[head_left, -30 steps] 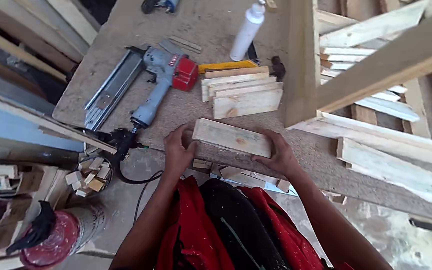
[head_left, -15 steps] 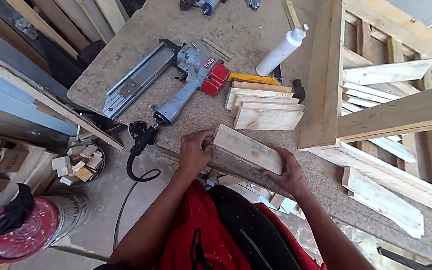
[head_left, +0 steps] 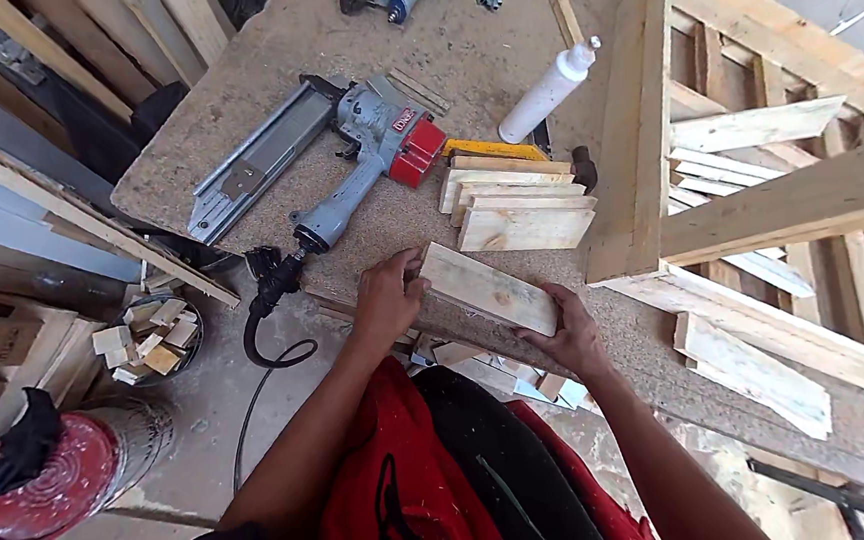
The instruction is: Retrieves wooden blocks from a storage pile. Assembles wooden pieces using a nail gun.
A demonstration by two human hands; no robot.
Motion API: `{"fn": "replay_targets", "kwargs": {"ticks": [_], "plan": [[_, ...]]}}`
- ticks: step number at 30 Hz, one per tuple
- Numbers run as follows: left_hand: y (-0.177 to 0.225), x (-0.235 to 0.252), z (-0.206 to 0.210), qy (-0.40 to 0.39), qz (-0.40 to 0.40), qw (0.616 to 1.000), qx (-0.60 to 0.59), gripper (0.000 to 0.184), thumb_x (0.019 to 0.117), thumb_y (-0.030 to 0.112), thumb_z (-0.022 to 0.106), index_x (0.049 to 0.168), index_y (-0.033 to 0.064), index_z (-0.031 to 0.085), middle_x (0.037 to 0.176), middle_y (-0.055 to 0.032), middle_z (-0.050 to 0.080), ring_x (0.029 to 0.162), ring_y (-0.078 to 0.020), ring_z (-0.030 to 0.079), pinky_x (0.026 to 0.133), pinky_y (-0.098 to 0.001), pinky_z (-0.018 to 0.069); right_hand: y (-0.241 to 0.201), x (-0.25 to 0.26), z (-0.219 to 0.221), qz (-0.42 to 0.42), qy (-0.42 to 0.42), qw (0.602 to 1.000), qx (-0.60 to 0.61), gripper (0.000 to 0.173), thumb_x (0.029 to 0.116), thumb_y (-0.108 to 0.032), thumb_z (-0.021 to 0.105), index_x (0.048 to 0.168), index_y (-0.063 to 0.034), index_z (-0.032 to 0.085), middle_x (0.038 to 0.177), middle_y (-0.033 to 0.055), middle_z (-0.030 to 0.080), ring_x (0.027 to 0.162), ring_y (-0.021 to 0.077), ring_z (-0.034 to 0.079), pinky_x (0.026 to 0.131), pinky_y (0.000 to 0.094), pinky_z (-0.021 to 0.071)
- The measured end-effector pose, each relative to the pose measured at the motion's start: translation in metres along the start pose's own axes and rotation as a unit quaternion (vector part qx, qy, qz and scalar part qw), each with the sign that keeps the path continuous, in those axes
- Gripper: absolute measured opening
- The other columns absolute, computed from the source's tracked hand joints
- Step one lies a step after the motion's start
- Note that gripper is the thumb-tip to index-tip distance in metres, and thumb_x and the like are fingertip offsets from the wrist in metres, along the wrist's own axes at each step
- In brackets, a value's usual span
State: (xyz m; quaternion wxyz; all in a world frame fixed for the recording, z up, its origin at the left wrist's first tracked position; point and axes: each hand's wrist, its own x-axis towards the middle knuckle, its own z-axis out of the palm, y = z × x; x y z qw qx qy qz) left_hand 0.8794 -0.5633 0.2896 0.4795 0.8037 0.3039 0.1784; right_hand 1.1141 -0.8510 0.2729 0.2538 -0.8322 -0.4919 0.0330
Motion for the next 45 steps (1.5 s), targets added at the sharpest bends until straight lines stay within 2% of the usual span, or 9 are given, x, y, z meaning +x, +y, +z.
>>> {"fn": "replay_targets", "kwargs": {"ticks": [4,12,14,15,18,21,24,31,45], "plan": [[0.012,0.007,-0.008,-0.049,-0.047,0.998,0.009,0.056,0.0923,0.024,0.077,0.142,0.0087,0.057,0.122,-0.0062,0.072,0.111,-0.0208,0.07,0.099,-0.0516,0.0567,-0.01,0.002,-0.006,-0.021,-0.008,1.0,0.019,0.095,0.0742,-0.051,0.088,0.146,-0.0035,0.047,0.133,0.0191,0.062,0.119,0.0277,0.064,0.103,0.0469,0.0536],[0.024,0.01,-0.013,-0.069,-0.051,0.996,0.035,0.05,0.0925,0.021,0.077,0.136,0.0056,0.06,0.12,-0.0101,0.073,0.107,-0.0211,0.072,0.097,-0.0477,0.0584,-0.011,0.007,-0.007,-0.017,-0.017,0.999,0.03,0.096,0.072,-0.051,0.09,0.144,-0.0018,0.05,0.134,0.0194,0.061,0.124,0.0297,0.062,0.108,0.0436,0.0505],[0.024,0.017,-0.02,-0.107,-0.012,0.991,0.083,0.058,0.0901,0.025,0.08,0.14,0.0073,0.057,0.124,-0.0112,0.071,0.11,-0.0231,0.071,0.098,-0.0499,0.0576,-0.012,0.008,-0.008,-0.016,-0.024,0.999,0.034,0.095,0.073,-0.052,0.089,0.144,-0.0024,0.05,0.135,0.0188,0.061,0.125,0.0291,0.061,0.109,0.0431,0.0501],[0.025,0.025,-0.024,-0.139,0.022,0.983,0.114,0.07,0.0856,0.027,0.084,0.145,0.0082,0.052,0.13,-0.0133,0.067,0.115,-0.0268,0.068,0.101,-0.0536,0.0553,-0.011,0.009,-0.008,-0.021,-0.022,0.999,0.038,0.094,0.0736,-0.052,0.089,0.144,-0.002,0.05,0.135,0.019,0.061,0.125,0.0293,0.061,0.108,0.043,0.0502],[0.031,0.06,-0.029,-0.252,0.159,0.934,0.198,0.096,0.0751,0.022,0.092,0.155,0.0121,0.04,0.154,-0.0191,0.045,0.139,-0.0374,0.049,0.111,-0.0594,0.0445,-0.01,0.007,-0.007,-0.034,-0.017,0.998,0.043,0.092,0.0754,-0.051,0.088,0.143,-0.001,0.05,0.135,0.0194,0.061,0.126,0.0292,0.061,0.109,0.0419,0.0497],[0.033,0.086,-0.025,-0.333,0.205,0.889,0.238,0.095,0.073,0.023,0.093,0.154,0.0142,0.044,0.147,-0.0187,0.053,0.137,-0.0372,0.05,0.112,-0.0574,0.0428,-0.011,0.007,-0.007,-0.044,-0.012,0.998,0.046,0.09,0.0765,-0.051,0.087,0.142,-0.0003,0.051,0.135,0.0197,0.061,0.126,0.0294,0.061,0.109,0.0414,0.0497],[0.027,0.092,-0.027,-0.337,0.235,0.878,0.247,0.09,0.0714,0.029,0.093,0.15,0.0124,0.051,0.142,-0.0168,0.057,0.133,-0.0344,0.054,0.111,-0.0555,0.0446,-0.009,0.008,-0.005,-0.059,0.0,0.997,0.047,0.089,0.0771,-0.052,0.086,0.14,0.0016,0.053,0.134,0.0198,0.062,0.126,0.03,0.061,0.11,0.0411,0.0496],[0.02,0.089,-0.027,-0.325,0.266,0.874,0.246,0.091,0.074,0.032,0.09,0.152,0.0113,0.048,0.142,-0.0189,0.056,0.134,-0.038,0.052,0.112,-0.056,0.0424,-0.007,0.009,-0.006,-0.06,-0.006,0.997,0.051,0.089,0.0762,-0.052,0.087,0.14,0.001,0.053,0.136,0.0187,0.062,0.129,0.0298,0.059,0.112,0.0397,0.048],[0.012,0.09,-0.027,-0.322,0.285,0.868,0.249,0.094,0.076,0.036,0.088,0.155,0.0089,0.044,0.145,-0.0169,0.054,0.135,-0.0346,0.05,0.113,-0.0493,0.0419,-0.006,0.008,-0.004,-0.057,-0.004,0.997,0.055,0.089,0.0767,-0.053,0.086,0.14,0.0002,0.052,0.135,0.0189,0.061,0.127,0.0293,0.06,0.11,0.0396,0.049]]}}
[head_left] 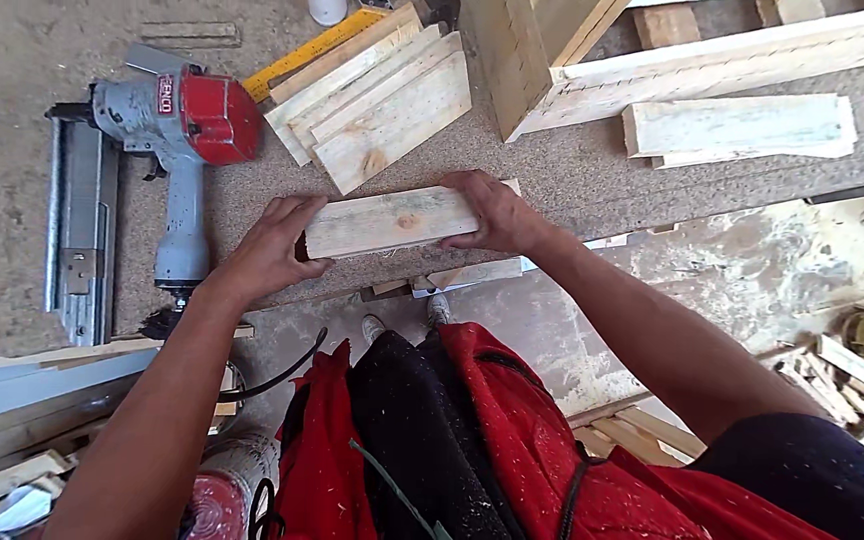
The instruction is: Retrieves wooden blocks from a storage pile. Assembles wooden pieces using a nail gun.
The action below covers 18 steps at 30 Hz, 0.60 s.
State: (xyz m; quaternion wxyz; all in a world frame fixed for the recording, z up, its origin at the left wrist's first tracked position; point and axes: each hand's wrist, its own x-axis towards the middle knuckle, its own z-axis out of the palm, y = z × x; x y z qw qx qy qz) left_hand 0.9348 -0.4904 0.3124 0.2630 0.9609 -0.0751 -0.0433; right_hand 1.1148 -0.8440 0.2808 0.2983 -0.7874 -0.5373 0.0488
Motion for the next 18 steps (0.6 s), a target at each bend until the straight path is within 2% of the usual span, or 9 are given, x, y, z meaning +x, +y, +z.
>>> {"fn": "replay_targets", "kwargs": {"ticks": [6,8,10,11,12,14,16,18], "plan": [[-0.006,0.002,-0.004,-0.017,0.013,1.0,-0.016,0.095,0.0768,0.042,0.088,0.154,0.0089,0.045,0.147,-0.0163,0.053,0.137,-0.0323,0.049,0.115,-0.047,0.0399,-0.002,0.0,-0.002,-0.001,0.002,1.0,0.003,0.089,0.076,-0.052,0.086,0.14,-0.0001,0.052,0.134,0.0193,0.061,0.125,0.0294,0.061,0.109,0.0402,0.0498],[-0.001,-0.003,-0.006,-0.014,-0.003,1.0,-0.022,0.109,0.0715,0.048,0.091,0.158,0.0098,0.038,0.151,-0.0152,0.05,0.14,-0.0323,0.046,0.117,-0.0487,0.0384,-0.003,0.0,-0.001,-0.002,0.002,1.0,0.003,0.09,0.0756,-0.052,0.087,0.14,0.0,0.052,0.134,0.0197,0.061,0.124,0.03,0.061,0.108,0.0411,0.0502],[0.017,-0.017,-0.009,0.03,-0.072,0.995,-0.054,0.124,0.0671,0.051,0.093,0.162,0.0101,0.024,0.156,-0.0124,0.046,0.144,-0.0305,0.043,0.118,-0.0501,0.039,-0.003,0.001,-0.003,-0.001,0.002,1.0,0.004,0.089,0.0755,-0.053,0.086,0.139,-0.0001,0.053,0.133,0.02,0.062,0.124,0.0307,0.062,0.109,0.0418,0.0502],[0.029,-0.027,-0.009,0.071,-0.125,0.986,-0.085,0.121,0.072,0.048,0.091,0.163,0.0091,0.02,0.155,-0.0132,0.047,0.143,-0.03,0.046,0.116,-0.0511,0.0433,-0.002,0.002,-0.003,0.002,0.002,1.0,0.003,0.089,0.0754,-0.054,0.086,0.139,-0.0006,0.053,0.132,0.0196,0.062,0.123,0.031,0.062,0.109,0.0421,0.0501],[0.04,-0.038,-0.004,0.116,-0.18,0.969,-0.121,0.11,0.0801,0.041,0.086,0.162,0.0068,0.021,0.149,-0.0144,0.053,0.137,-0.0289,0.053,0.111,-0.0515,0.0479,-0.001,0.001,-0.003,0.007,0.002,1.0,0.004,0.089,0.0755,-0.054,0.085,0.139,-0.0008,0.053,0.132,0.0196,0.062,0.124,0.0314,0.061,0.109,0.0424,0.0497],[0.062,-0.052,0.013,0.169,-0.268,0.93,-0.189,0.08,0.0933,0.027,0.074,0.156,0.0038,0.031,0.133,-0.0136,0.065,0.118,-0.0226,0.067,0.1,-0.0457,0.057,0.0,0.0,-0.001,0.013,0.002,1.0,0.004,0.089,0.0763,-0.055,0.084,0.14,-0.0006,0.053,0.133,0.0197,0.062,0.125,0.0318,0.061,0.11,0.0427,0.0491],[0.073,-0.056,0.031,0.191,-0.286,0.91,-0.232,0.066,0.097,0.018,0.067,0.153,0.0025,0.037,0.126,-0.0126,0.068,0.109,-0.0183,0.07,0.095,-0.0396,0.0592,0.0,-0.001,0.0,0.011,0.001,1.0,0.005,0.088,0.077,-0.055,0.084,0.139,-0.0011,0.052,0.133,0.0198,0.061,0.125,0.0319,0.061,0.109,0.0427,0.0496],[0.073,-0.053,0.042,0.208,-0.273,0.914,-0.216,0.062,0.0969,0.015,0.063,0.153,0.0021,0.039,0.124,-0.0126,0.068,0.109,-0.0166,0.069,0.096,-0.0373,0.0586,-0.001,0.0,0.0,0.008,0.006,1.0,0.002,0.087,0.0769,-0.054,0.084,0.138,-0.001,0.053,0.132,0.0195,0.062,0.124,0.0313,0.061,0.108,0.042,0.0504]]}}
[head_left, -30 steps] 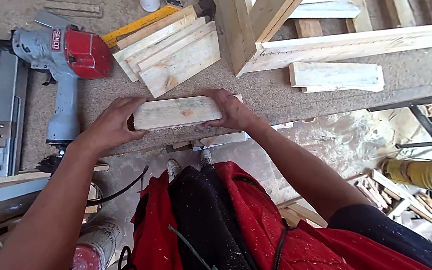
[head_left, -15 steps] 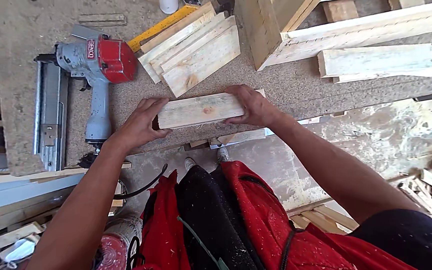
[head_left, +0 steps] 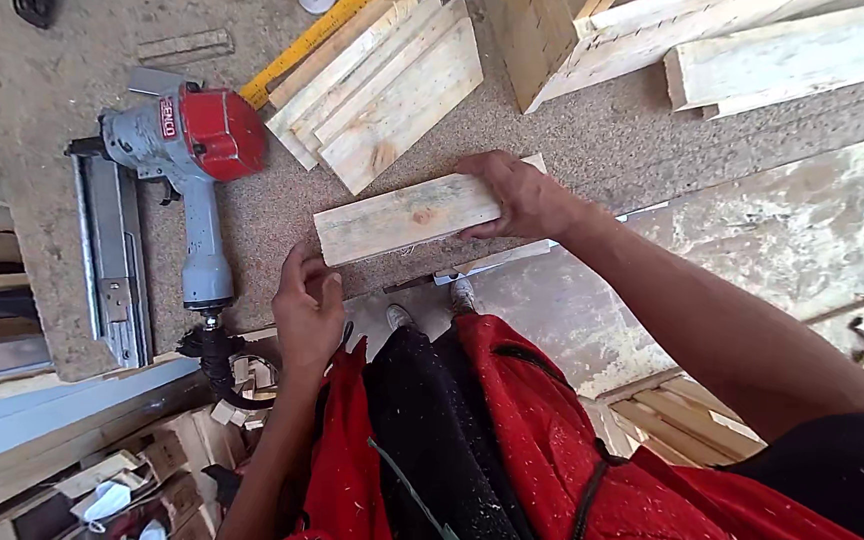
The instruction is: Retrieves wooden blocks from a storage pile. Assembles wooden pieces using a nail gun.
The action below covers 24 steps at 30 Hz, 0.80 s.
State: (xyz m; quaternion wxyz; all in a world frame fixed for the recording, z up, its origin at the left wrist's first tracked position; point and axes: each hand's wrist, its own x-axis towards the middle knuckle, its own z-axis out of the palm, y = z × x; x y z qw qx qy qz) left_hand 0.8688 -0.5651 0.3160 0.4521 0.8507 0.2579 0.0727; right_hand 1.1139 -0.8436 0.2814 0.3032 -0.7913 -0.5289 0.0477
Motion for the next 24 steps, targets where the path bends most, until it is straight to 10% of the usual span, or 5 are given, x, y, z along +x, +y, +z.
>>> {"fn": "replay_targets", "kwargs": {"ticks": [6,9,17,21,24], "plan": [[-0.004,0.011,-0.027,-0.065,0.051,0.993,0.08,0.057,0.0991,0.024,0.066,0.149,0.0052,0.047,0.128,-0.0096,0.068,0.115,-0.0168,0.068,0.1,-0.0408,0.0585,0.004,0.0,0.001,-0.008,-0.001,1.0,-0.003,0.088,0.0766,-0.057,0.083,0.137,-0.0003,0.054,0.131,0.0203,0.062,0.122,0.0322,0.062,0.107,0.0423,0.0507],[0.003,0.033,-0.072,0.048,0.09,0.961,0.256,0.055,0.0998,0.037,0.063,0.144,0.0038,0.054,0.143,-0.0221,0.057,0.132,-0.0384,0.055,0.108,-0.0584,0.0456,0.004,0.001,0.0,-0.001,-0.004,1.0,0.0,0.089,0.0766,-0.058,0.082,0.138,-0.001,0.053,0.131,0.0194,0.062,0.123,0.0321,0.061,0.108,0.0426,0.0496],[-0.005,0.1,-0.085,0.056,-0.124,0.922,0.362,0.096,0.0919,0.029,0.073,0.163,0.0076,0.012,0.127,-0.04,0.058,0.107,-0.0613,0.061,0.088,-0.0785,0.0462,0.007,0.001,0.0,0.011,-0.013,1.0,0.008,0.088,0.0766,-0.06,0.081,0.139,-0.0041,0.053,0.133,0.0167,0.062,0.127,0.0315,0.059,0.112,0.0426,0.047],[-0.008,0.105,-0.104,0.031,-0.135,0.949,0.284,0.102,0.0796,0.015,0.078,0.162,0.0163,0.018,0.127,-0.0332,0.061,0.112,-0.0543,0.062,0.089,-0.0776,0.0466,0.003,0.0,-0.002,0.015,-0.019,0.999,0.021,0.087,0.0753,-0.054,0.084,0.14,-0.0049,0.052,0.133,0.0181,0.061,0.127,0.0339,0.059,0.111,0.0451,0.0476],[0.027,0.055,-0.145,-0.025,-0.092,0.974,0.205,0.085,0.0884,0.026,0.075,0.159,0.0194,0.029,0.106,-0.0185,0.068,0.082,-0.0337,0.071,0.071,-0.0591,0.0597,0.004,0.002,-0.003,0.018,-0.013,1.0,0.023,0.085,0.0747,-0.053,0.085,0.139,-0.0063,0.053,0.132,0.018,0.062,0.126,0.0351,0.059,0.11,0.047,0.0479]]}}
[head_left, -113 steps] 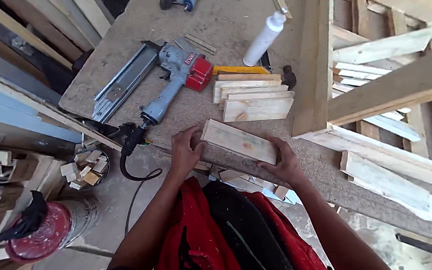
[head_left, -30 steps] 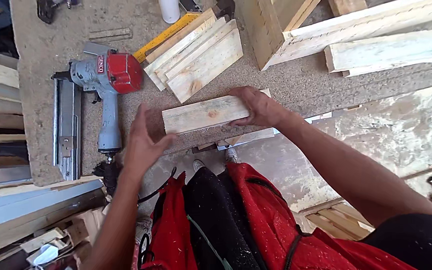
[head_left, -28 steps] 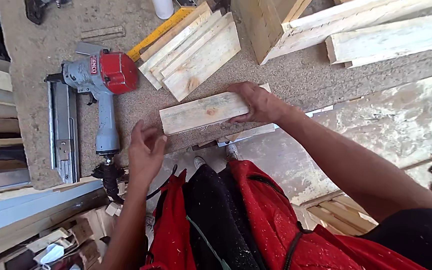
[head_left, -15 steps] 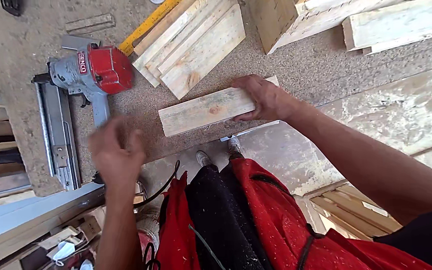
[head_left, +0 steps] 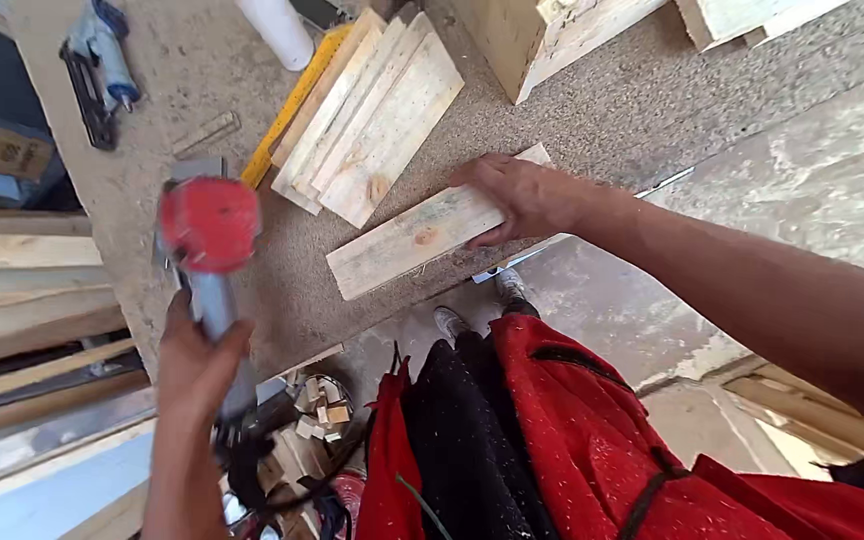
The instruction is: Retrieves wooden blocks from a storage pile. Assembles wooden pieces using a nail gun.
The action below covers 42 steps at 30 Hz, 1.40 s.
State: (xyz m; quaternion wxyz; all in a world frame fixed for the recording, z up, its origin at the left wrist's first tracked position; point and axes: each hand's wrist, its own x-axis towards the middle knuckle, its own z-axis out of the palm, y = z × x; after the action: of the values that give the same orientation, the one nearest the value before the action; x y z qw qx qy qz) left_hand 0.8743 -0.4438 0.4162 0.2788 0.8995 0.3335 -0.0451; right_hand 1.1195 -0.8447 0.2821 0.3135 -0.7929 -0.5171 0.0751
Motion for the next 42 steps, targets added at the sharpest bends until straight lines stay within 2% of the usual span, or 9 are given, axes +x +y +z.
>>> {"fn": "replay_targets", "kwargs": {"ticks": [1,3,4,6,14,19,26,36,42], "plan": [[-0.001,-0.027,-0.016,-0.025,0.019,0.999,-0.034,0.074,0.0911,0.033,0.07,0.155,0.0181,0.036,0.092,-0.0132,0.069,0.069,-0.0283,0.071,0.061,-0.0513,0.0617,0.0,-0.001,0.001,0.0,-0.001,1.0,0.003,0.084,0.0755,-0.052,0.085,0.139,-0.0062,0.053,0.132,0.018,0.062,0.126,0.0352,0.059,0.11,0.0469,0.0476],[-0.003,-0.071,-0.037,-0.079,0.034,0.984,-0.158,0.041,0.0947,0.032,0.067,0.127,0.0097,0.054,0.072,-0.01,0.066,0.056,-0.0265,0.068,0.053,-0.0451,0.0619,0.001,-0.002,0.001,-0.004,0.0,1.0,0.003,0.083,0.0767,-0.051,0.084,0.139,-0.0063,0.053,0.132,0.0172,0.062,0.126,0.0341,0.059,0.109,0.0455,0.048],[-0.004,-0.089,-0.042,-0.107,0.024,0.966,-0.234,0.026,0.0955,0.026,0.066,0.113,0.009,0.058,0.067,-0.0093,0.064,0.053,-0.0262,0.066,0.052,-0.044,0.0615,0.002,-0.003,0.001,-0.007,0.002,1.0,0.002,0.082,0.077,-0.052,0.083,0.138,-0.0062,0.053,0.131,0.017,0.062,0.125,0.034,0.06,0.109,0.0455,0.0484],[0.004,-0.113,-0.041,-0.165,-0.007,0.928,-0.333,0.014,0.0941,0.02,0.067,0.105,0.0123,0.065,0.063,-0.0075,0.063,0.052,-0.0237,0.066,0.053,-0.0416,0.0611,0.001,-0.003,0.003,-0.012,0.002,1.0,0.001,0.082,0.0773,-0.053,0.082,0.138,-0.0061,0.052,0.131,0.017,0.062,0.125,0.0345,0.059,0.108,0.0464,0.0485],[0.022,-0.118,-0.029,-0.256,-0.036,0.909,-0.326,0.02,0.0918,0.016,0.069,0.111,0.0129,0.065,0.066,-0.01,0.065,0.054,-0.0249,0.067,0.057,-0.043,0.062,0.001,-0.003,0.003,-0.013,0.003,1.0,0.001,0.081,0.0779,-0.053,0.082,0.137,-0.0062,0.053,0.133,0.0172,0.061,0.128,0.035,0.058,0.112,0.045,0.0462],[0.037,-0.105,-0.035,-0.302,-0.058,0.905,-0.294,0.05,0.0868,0.012,0.07,0.135,0.0137,0.06,0.065,-0.0095,0.065,0.05,-0.0234,0.065,0.054,-0.0416,0.0621,0.002,-0.003,0.002,-0.004,-0.004,1.0,0.003,0.081,0.0774,-0.052,0.084,0.137,-0.0073,0.053,0.133,0.0165,0.061,0.129,0.0347,0.057,0.111,0.0455,0.0463],[0.074,-0.104,-0.026,-0.268,-0.042,0.927,-0.257,0.046,0.0856,0.009,0.068,0.13,0.0109,0.058,0.061,-0.0086,0.063,0.049,-0.0253,0.065,0.052,-0.0432,0.062,0.006,-0.005,0.004,-0.013,0.011,1.0,0.004,0.081,0.0768,-0.051,0.085,0.139,-0.0102,0.052,0.135,0.0131,0.061,0.13,0.0317,0.057,0.112,0.0438,0.0458],[0.109,-0.088,-0.009,-0.306,-0.028,0.918,-0.252,0.054,0.0868,0.009,0.067,0.139,0.0092,0.054,0.062,-0.0101,0.063,0.049,-0.0256,0.065,0.051,-0.0441,0.0621,0.004,-0.004,0.0,0.004,0.003,1.0,0.02,0.084,0.0748,-0.049,0.088,0.14,-0.0121,0.051,0.136,0.0125,0.06,0.13,0.0318,0.056,0.11,0.0442,0.047],[0.131,-0.095,0.006,-0.305,-0.093,0.911,-0.262,0.051,0.0829,0.008,0.071,0.132,0.0132,0.058,0.059,-0.0039,0.062,0.048,-0.0211,0.064,0.052,-0.0414,0.0615,0.005,-0.004,0.0,0.018,0.0,0.999,0.038,0.096,0.0735,-0.048,0.089,0.149,-0.0105,0.043,0.138,0.0139,0.06,0.132,0.032,0.056,0.113,0.0445,0.044]]}}
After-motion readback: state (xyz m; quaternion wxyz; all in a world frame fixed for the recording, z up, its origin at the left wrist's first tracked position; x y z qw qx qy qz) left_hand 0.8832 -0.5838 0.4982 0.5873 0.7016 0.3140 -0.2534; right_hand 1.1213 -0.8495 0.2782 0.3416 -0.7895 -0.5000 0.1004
